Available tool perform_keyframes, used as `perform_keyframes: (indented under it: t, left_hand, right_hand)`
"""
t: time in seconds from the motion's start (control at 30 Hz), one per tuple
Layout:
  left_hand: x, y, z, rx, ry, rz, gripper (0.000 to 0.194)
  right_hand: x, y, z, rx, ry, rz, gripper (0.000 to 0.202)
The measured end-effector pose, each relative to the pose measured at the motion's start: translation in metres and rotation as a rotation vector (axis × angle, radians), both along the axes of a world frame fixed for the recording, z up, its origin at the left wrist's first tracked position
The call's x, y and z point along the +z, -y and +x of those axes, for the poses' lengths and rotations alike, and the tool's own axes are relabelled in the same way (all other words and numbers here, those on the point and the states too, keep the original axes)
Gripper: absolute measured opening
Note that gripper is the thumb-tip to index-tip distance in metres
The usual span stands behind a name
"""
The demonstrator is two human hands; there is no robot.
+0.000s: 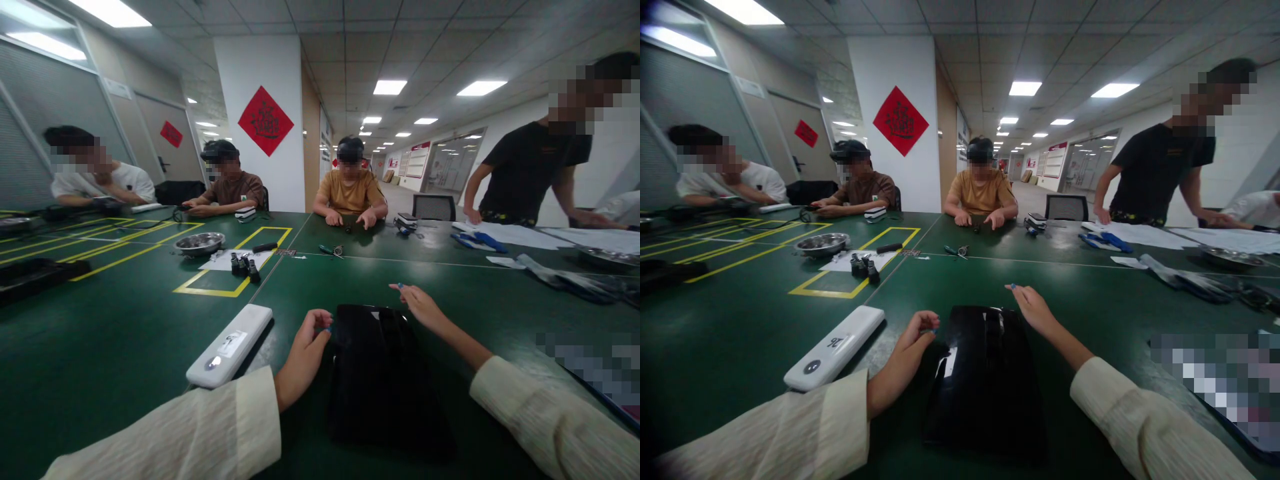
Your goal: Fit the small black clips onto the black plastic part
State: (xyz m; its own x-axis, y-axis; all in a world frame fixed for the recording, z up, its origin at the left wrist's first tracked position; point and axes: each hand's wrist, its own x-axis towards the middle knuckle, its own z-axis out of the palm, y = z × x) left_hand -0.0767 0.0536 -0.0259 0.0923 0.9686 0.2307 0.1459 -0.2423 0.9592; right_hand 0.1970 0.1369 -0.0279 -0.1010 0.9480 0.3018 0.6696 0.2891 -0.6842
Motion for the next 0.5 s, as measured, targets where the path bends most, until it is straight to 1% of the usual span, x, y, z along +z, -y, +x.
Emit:
perform_keyframes:
  t: [0.07,0.13,0.2,0.37,0.5]
  left_hand:
    - [0.001,0.001,0.001,-0.020,0.022,-0.024,0.018]
    - [0.001,0.001,0.002,-0.034,0.038,-0.048,0.019]
    - [0.000,0.001,0.002,-0.034,0.047,-0.057,0.019]
    - [-0.005,-0.002,0.001,-0.024,0.046,-0.055,0.020]
    - [-0.010,-0.006,0.001,0.070,0.071,-0.051,0.028]
  right_hand:
    - [-0.009,-0.008,-0.001,0.059,0.048,0.005,0.042]
    - [-0.014,-0.010,-0.003,0.109,0.089,0.007,0.033]
    - [-0.017,-0.009,-0.006,0.131,0.117,0.001,0.030]
    - [-0.022,-0.011,-0.007,0.132,0.125,-0.016,0.039]
    - [-0.026,-0.012,-0.004,0.120,0.085,-0.029,0.047]
